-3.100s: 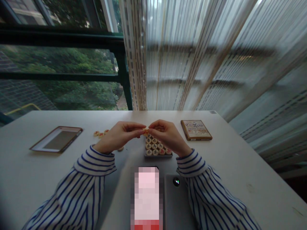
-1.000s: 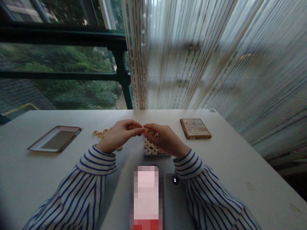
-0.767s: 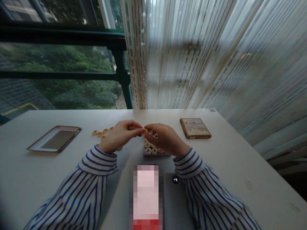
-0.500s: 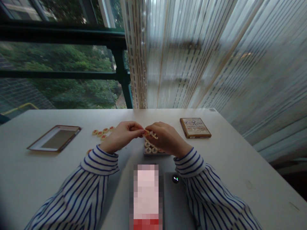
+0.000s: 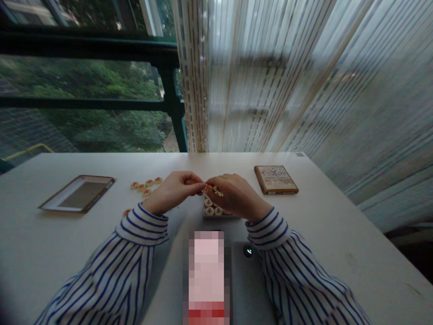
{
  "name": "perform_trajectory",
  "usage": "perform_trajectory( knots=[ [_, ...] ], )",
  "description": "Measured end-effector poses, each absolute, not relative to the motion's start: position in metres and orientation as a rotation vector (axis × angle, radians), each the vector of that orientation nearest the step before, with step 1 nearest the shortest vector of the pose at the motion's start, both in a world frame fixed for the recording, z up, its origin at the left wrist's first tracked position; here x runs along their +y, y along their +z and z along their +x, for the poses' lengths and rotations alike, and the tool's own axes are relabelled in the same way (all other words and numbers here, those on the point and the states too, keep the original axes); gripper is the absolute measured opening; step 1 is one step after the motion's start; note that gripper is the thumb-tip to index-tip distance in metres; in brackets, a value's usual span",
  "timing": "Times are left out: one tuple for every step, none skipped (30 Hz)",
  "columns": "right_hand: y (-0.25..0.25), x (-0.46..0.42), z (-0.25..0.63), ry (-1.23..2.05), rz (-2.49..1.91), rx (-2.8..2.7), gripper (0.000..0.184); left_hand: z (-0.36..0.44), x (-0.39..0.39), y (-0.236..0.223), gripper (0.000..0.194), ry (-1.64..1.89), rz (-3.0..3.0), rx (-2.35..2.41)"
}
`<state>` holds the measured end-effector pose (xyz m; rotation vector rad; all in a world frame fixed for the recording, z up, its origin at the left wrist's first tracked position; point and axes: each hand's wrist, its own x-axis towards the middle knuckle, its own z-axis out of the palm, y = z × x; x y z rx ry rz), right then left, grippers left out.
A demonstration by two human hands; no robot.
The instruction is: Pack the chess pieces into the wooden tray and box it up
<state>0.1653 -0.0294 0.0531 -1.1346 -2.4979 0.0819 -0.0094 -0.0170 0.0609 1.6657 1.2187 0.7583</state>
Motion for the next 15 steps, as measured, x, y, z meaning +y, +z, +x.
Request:
perform_trajectory(
  knots=[
    [0.053, -0.029, 0.166, 0.075, -1.135, -2.509, 0.022, -0.009, -0.017, 0.06, 0.013, 0.748, 1.674, 1.216],
    [0.053, -0.029, 0.166, 0.069, -1.136, -2.522, 0.022, -0.01, -0.016, 0.06, 0.013, 0.74, 1.682, 1.216],
    [0.053, -0.028, 0.167, 0.061, -1.137, -2.533, 0.023, -0.01, -0.015, 0.059, 0.014, 0.738, 1.692, 1.217],
    [0.053, -0.028, 0.168, 0.055, -1.139, -2.54, 0.023, -0.011, -0.014, 0.057, 0.016, 0.741, 1.705, 1.22],
    [0.052, -0.027, 0.169, 0.052, -1.142, -2.548, 0.023, -0.013, -0.013, 0.055, 0.017, 0.747, 1.724, 1.226],
    [0.052, -0.027, 0.17, 0.052, -1.145, -2.558, 0.023, -0.014, -0.011, 0.053, 0.019, 0.752, 1.75, 1.236],
    [0.052, -0.026, 0.171, 0.05, -1.153, -2.568, 0.022, -0.015, -0.01, 0.051, 0.021, 0.756, 1.782, 1.252],
    [0.052, -0.026, 0.172, 0.048, -1.164, -2.578, 0.022, -0.017, -0.008, 0.049, 0.022, 0.755, 1.817, 1.271],
    [0.052, -0.025, 0.173, 0.047, -1.177, -2.588, 0.022, -0.018, -0.007, 0.047, 0.023, 0.754, 1.852, 1.29],
    [0.052, -0.025, 0.174, 0.049, -1.189, -2.599, 0.022, -0.019, -0.006, 0.045, 0.025, 0.751, 1.885, 1.31],
    [0.052, -0.024, 0.175, 0.052, -1.201, -2.609, 0.023, -0.02, -0.006, 0.044, 0.026, 0.747, 1.916, 1.328],
    [0.052, -0.024, 0.176, 0.057, -1.21, -2.617, 0.023, -0.021, -0.006, 0.043, 0.027, 0.737, 1.943, 1.344],
    [0.052, -0.024, 0.176, 0.064, -1.217, -2.625, 0.023, -0.022, -0.006, 0.043, 0.028, 0.723, 1.969, 1.359],
    [0.052, -0.024, 0.177, 0.072, -1.221, -2.632, 0.023, -0.022, -0.007, 0.043, 0.028, 0.706, 1.994, 1.372],
    [0.052, -0.024, 0.177, 0.078, -1.226, -2.638, 0.023, -0.022, -0.007, 0.043, 0.029, 0.692, 2.015, 1.384]
  ],
)
